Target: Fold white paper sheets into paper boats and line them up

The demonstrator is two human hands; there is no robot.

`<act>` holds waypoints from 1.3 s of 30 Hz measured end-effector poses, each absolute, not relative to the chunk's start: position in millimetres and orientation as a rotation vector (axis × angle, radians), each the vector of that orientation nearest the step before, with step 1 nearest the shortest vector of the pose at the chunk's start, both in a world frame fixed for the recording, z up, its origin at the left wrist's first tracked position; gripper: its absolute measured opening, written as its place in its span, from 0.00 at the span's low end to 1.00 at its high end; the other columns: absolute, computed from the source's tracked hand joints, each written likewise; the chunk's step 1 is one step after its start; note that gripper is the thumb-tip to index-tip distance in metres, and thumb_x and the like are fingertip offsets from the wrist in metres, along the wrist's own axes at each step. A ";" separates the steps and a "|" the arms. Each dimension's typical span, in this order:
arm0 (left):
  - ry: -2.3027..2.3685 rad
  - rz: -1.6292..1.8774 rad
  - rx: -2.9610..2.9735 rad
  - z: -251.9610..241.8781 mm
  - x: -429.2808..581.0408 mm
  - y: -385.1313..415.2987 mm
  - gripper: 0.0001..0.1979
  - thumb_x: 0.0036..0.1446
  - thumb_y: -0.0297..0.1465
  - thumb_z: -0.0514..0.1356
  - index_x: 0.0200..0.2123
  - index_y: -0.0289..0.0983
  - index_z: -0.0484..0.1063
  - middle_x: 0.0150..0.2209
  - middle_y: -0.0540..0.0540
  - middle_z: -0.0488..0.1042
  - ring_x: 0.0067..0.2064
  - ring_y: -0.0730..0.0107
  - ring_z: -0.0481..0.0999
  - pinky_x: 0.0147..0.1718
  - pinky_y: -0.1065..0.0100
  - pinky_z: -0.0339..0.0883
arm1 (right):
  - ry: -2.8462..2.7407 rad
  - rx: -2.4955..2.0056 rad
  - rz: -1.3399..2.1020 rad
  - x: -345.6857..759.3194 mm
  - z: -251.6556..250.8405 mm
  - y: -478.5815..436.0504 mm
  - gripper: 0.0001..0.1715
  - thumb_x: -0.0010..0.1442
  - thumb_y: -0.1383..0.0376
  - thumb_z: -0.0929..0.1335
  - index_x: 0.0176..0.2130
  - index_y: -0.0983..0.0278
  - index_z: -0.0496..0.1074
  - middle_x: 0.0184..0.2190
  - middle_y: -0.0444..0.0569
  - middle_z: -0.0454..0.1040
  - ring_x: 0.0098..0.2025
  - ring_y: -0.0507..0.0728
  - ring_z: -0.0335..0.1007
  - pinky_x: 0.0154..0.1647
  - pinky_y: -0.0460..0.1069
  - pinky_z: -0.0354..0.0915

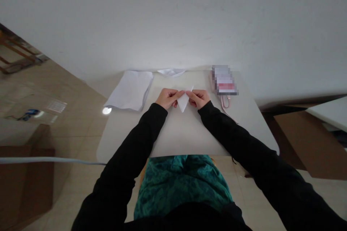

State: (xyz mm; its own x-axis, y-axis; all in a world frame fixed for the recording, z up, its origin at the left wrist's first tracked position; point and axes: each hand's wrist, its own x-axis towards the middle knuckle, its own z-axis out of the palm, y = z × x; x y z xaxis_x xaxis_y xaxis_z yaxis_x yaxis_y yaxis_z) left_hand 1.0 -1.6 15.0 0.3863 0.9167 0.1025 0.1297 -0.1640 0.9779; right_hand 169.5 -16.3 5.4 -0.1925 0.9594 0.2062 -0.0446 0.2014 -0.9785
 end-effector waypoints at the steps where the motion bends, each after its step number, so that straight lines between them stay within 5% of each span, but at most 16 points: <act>1: 0.958 0.927 1.591 14.4 0.8 -1.5 0.26 0.54 0.47 0.61 0.13 0.35 0.63 0.10 0.53 0.61 0.14 0.80 0.60 0.15 0.74 0.53 | -1.376 -0.921 1.229 169.3 4.4 -15.0 0.32 0.51 0.46 0.69 0.13 0.63 0.57 0.09 0.38 0.54 0.13 0.45 0.46 0.15 0.46 0.42; 4: 0.975 0.931 1.610 10.6 2.5 -0.9 0.24 0.54 0.45 0.61 0.15 0.34 0.65 0.12 0.52 0.64 0.15 0.80 0.63 0.16 0.75 0.55 | -1.228 -0.889 1.364 168.3 1.2 -12.0 0.30 0.47 0.50 0.71 0.11 0.62 0.55 0.08 0.37 0.52 0.11 0.45 0.45 0.14 0.45 0.39; 7: 0.997 1.015 1.558 6.5 6.4 -0.8 0.16 0.49 0.42 0.66 0.28 0.34 0.72 0.19 0.52 0.71 0.18 0.81 0.66 0.17 0.77 0.59 | -1.173 -0.952 1.338 168.1 1.6 -13.0 0.28 0.47 0.55 0.69 0.09 0.62 0.56 0.06 0.38 0.51 0.10 0.45 0.45 0.14 0.45 0.38; 12: 0.948 1.063 1.384 7.4 8.4 -2.4 0.26 0.44 0.38 0.69 0.45 0.37 0.65 0.25 0.53 0.73 0.21 0.77 0.71 0.20 0.75 0.67 | -1.250 -1.031 1.192 168.5 6.7 -17.7 0.27 0.50 0.52 0.67 0.10 0.64 0.61 0.06 0.40 0.55 0.09 0.45 0.47 0.12 0.45 0.41; 20: 0.913 1.067 1.397 5.3 9.0 -2.3 0.22 0.46 0.38 0.68 0.35 0.40 0.58 0.25 0.55 0.71 0.19 0.80 0.67 0.16 0.78 0.58 | -1.181 -1.005 1.175 167.9 -0.4 -13.0 0.32 0.50 0.42 0.67 0.14 0.61 0.56 0.07 0.37 0.53 0.09 0.46 0.49 0.10 0.44 0.42; 25: 1.146 1.191 1.809 5.6 9.1 -6.1 0.17 0.47 0.41 0.67 0.29 0.36 0.65 0.32 0.50 0.73 0.21 0.83 0.64 0.20 0.76 0.60 | -1.270 -1.186 0.897 170.6 -1.9 -14.8 0.32 0.57 0.45 0.63 0.14 0.62 0.59 0.07 0.39 0.55 0.11 0.45 0.49 0.13 0.44 0.46; 30: 1.056 1.115 2.144 8.1 10.9 -13.8 0.18 0.45 0.40 0.68 0.31 0.36 0.67 0.44 0.45 0.74 0.24 0.83 0.69 0.21 0.75 0.63 | -1.281 -1.233 0.820 170.8 -4.5 -16.1 0.33 0.57 0.42 0.61 0.16 0.62 0.62 0.08 0.39 0.56 0.11 0.47 0.53 0.13 0.44 0.49; 35: 1.041 1.180 2.097 4.0 13.3 -13.9 0.15 0.45 0.36 0.68 0.34 0.35 0.69 0.38 0.46 0.74 0.28 0.79 0.72 0.20 0.77 0.63 | -1.374 -1.187 0.778 169.3 -1.8 -17.7 0.32 0.58 0.42 0.61 0.18 0.63 0.63 0.09 0.39 0.58 0.11 0.47 0.56 0.14 0.44 0.52; 39: 1.051 1.234 1.979 4.4 13.5 -12.9 0.14 0.46 0.34 0.67 0.34 0.35 0.69 0.43 0.44 0.74 0.29 0.79 0.72 0.20 0.78 0.66 | -1.411 -1.131 0.959 166.5 1.4 -19.1 0.27 0.55 0.43 0.65 0.25 0.64 0.66 0.13 0.40 0.65 0.13 0.47 0.59 0.13 0.44 0.56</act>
State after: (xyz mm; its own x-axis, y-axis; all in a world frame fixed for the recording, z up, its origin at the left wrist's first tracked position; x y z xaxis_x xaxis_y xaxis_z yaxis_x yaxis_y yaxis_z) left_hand 13.5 -12.9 4.4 0.2635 0.8488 0.4584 0.3174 -0.5250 0.7897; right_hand 166.5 -19.1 1.4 -0.0130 0.9719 0.2352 0.1395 0.2347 -0.9620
